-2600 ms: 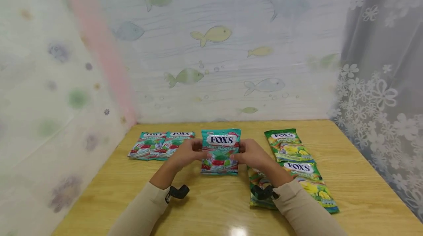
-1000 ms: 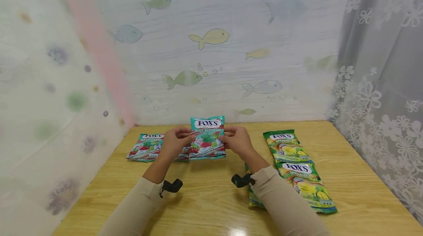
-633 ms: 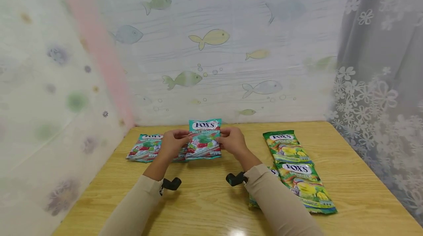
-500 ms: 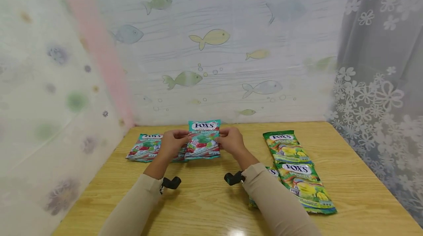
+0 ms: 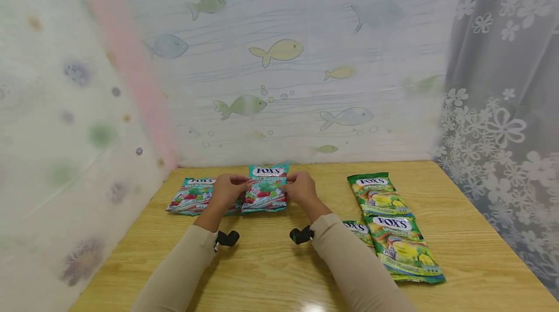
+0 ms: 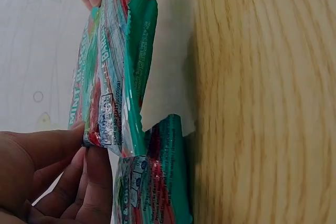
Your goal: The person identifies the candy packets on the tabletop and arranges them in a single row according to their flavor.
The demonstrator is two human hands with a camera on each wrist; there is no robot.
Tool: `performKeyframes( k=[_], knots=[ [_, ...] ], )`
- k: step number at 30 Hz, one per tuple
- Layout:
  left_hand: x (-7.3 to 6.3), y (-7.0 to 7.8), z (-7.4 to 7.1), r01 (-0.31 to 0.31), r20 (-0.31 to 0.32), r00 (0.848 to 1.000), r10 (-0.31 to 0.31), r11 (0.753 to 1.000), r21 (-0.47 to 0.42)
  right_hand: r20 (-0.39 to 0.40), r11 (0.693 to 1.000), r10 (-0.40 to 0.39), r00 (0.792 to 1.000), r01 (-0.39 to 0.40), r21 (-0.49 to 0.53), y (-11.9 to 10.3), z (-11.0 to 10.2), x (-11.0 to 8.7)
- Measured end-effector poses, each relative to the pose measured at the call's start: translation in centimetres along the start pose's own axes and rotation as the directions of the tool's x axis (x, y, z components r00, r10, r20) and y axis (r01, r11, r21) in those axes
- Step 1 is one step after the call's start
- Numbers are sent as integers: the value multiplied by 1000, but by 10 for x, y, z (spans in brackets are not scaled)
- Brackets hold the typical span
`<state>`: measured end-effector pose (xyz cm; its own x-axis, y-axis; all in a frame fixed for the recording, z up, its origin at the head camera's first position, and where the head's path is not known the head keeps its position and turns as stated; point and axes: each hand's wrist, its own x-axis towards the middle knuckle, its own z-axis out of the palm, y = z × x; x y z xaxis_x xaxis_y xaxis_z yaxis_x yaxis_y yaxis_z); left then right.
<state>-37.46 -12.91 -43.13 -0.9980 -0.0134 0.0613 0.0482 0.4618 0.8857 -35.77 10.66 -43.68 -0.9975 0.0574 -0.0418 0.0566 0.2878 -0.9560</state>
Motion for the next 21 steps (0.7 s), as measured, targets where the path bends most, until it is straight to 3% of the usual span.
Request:
performKeyframes(
  k=[10, 21],
  knots=[
    [8, -5, 7, 9, -21, 1000, -6, 991, 133, -19, 991, 8, 1000, -10, -135, 11, 6, 9],
    [11, -7, 10, 16, -10, 1000, -14, 979, 205, -6, 969, 11, 1000, -12, -248, 17, 7, 8]
  ],
)
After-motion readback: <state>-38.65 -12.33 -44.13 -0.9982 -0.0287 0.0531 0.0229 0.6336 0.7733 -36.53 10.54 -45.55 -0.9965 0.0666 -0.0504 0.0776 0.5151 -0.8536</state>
